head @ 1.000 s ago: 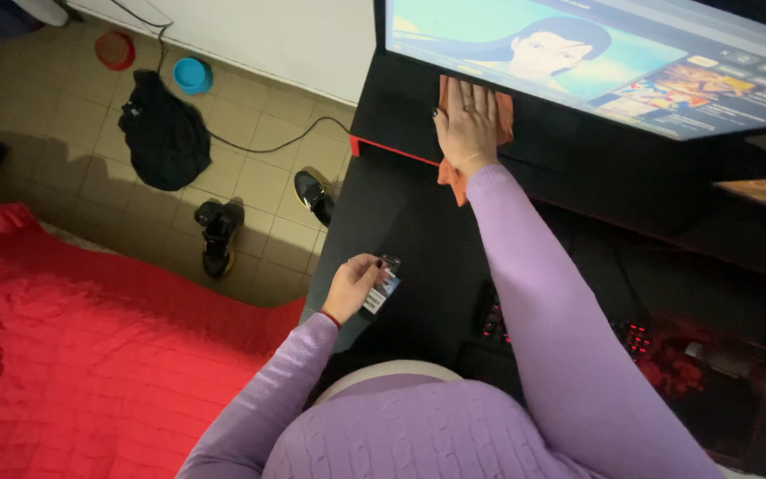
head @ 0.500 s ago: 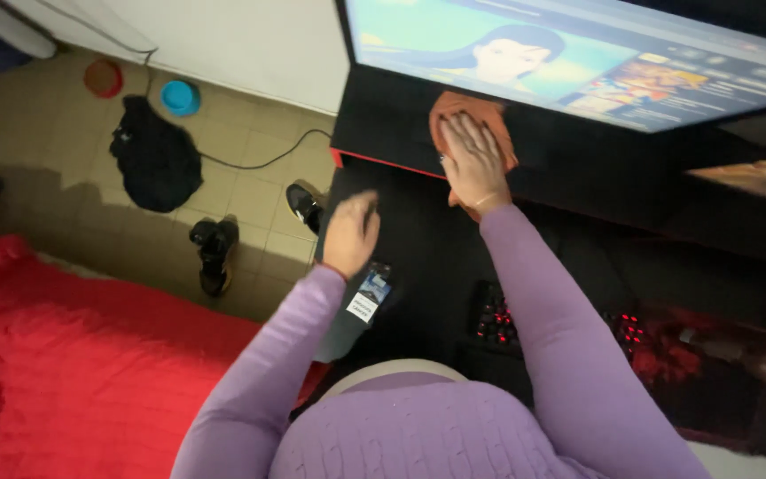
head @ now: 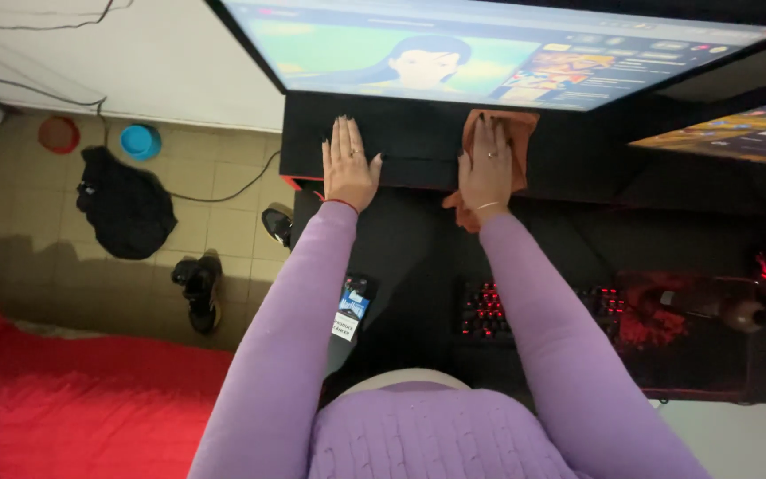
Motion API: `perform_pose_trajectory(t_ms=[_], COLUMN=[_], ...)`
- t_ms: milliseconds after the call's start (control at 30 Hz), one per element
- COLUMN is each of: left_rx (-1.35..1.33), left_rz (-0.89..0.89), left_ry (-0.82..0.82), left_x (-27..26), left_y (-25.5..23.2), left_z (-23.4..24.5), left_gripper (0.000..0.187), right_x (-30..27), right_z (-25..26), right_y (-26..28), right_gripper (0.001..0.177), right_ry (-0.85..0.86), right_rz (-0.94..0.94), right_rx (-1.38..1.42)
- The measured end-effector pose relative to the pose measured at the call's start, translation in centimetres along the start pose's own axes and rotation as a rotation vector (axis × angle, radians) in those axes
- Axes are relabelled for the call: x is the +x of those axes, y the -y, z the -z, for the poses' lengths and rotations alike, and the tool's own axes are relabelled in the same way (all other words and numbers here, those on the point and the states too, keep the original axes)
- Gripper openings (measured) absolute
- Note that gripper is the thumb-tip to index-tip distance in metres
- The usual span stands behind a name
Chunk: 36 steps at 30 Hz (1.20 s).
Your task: Cleaning a gaming desk, monitors, and peripherals with a cloth.
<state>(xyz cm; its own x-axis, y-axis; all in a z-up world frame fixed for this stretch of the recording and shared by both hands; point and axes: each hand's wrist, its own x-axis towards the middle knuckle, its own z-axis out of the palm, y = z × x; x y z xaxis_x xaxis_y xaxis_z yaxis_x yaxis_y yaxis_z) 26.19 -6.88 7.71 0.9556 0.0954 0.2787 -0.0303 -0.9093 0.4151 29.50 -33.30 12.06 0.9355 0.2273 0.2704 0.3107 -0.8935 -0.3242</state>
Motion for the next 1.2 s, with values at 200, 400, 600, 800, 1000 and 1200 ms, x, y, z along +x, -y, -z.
perform_pose_trajectory(t_ms=[200, 400, 600, 800, 1000, 1200], left_rx=[0.137, 0.117, 0.131, 0.130, 0.155, 0.102], left_rz=[-0.035, -0.081, -0.095, -0.081, 0.099, 0.111], left_ry=[0.067, 0.057, 0.073, 0.065, 0.029, -0.010], left_x=[-0.3, -0.2, -0.2, -0.3, -2.3, -5.9], left_y=[-1.1, -0.1, 0.0, 0.4, -0.5, -4.4], left_z=[2.2, 1.7, 1.8, 1.3, -0.5, 1.4], left_gripper=[0.088, 0.087, 0.087, 0.087, 0.085, 0.084], right_x=[0.7, 0.1, -3.8, -7.7, -8.1, -5.6], right_z=[-0.9, 0.0, 1.8, 4.1, 6.0, 4.7], right_y=[-0.5, -3.3, -5.7, -6.5, -12.7, -18.2], right_gripper=[0.065, 0.067, 0.062, 0.059, 0.061, 0.070], right_ry=[-0.030, -0.006, 0.021, 0.116, 0.099, 0.016], right_rz=[-0.182, -0.047, 0.169, 0.171, -0.050, -0.239], right_rx=[-0.003, 0.046, 0.035, 0.052, -0.021, -0.066])
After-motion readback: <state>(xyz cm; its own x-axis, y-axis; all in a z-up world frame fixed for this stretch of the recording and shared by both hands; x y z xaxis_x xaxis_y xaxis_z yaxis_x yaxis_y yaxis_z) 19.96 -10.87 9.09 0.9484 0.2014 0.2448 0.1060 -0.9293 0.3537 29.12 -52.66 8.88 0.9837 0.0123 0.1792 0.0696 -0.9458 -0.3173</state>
